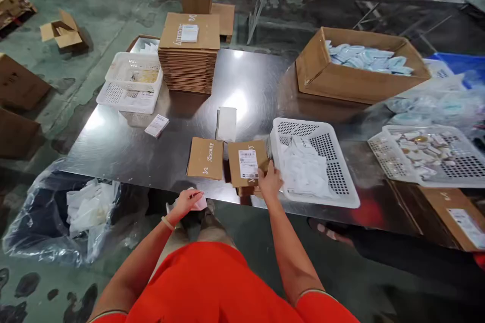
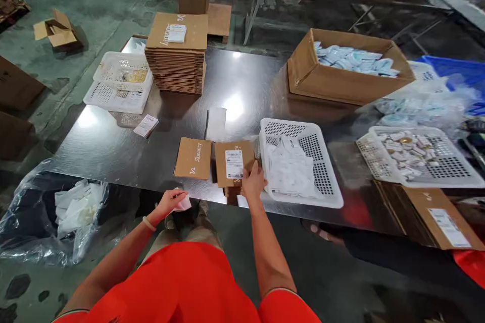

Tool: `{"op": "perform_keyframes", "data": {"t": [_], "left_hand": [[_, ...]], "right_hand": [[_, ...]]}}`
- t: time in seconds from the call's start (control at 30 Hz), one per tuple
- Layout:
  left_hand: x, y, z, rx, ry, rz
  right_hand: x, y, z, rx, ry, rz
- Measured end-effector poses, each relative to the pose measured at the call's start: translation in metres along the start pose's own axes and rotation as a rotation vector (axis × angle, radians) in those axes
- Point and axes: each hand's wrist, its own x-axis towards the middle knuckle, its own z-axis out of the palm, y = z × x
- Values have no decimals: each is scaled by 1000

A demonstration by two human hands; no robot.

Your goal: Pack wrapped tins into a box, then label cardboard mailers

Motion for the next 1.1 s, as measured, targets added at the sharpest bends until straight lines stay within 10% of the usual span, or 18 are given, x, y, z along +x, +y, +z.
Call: {"op": "perform_keyframes", "data": {"t": [0.17,0.3,0.4,0.67,0.9,1.1], "left_hand": [[4,35,0,-294,-48,-55],[23,55,-12,-460,156,-185],[19,54,-14,-539,302,-243],[-21,35,7,-403,73,50],[-1,33,8,-205,153,-45],[25,25,11,-207,216,-139]], "right_hand": [[-77,-13,29,295,-585,-460],[-142,-38,70,670,-969,-340],[-150,-51,74,815,-801,-172],[-128,-79,69,822,-711,-142],[-114,-72,74,723,-777,-161],[-117,-61,80,529,-575,-330]]}}
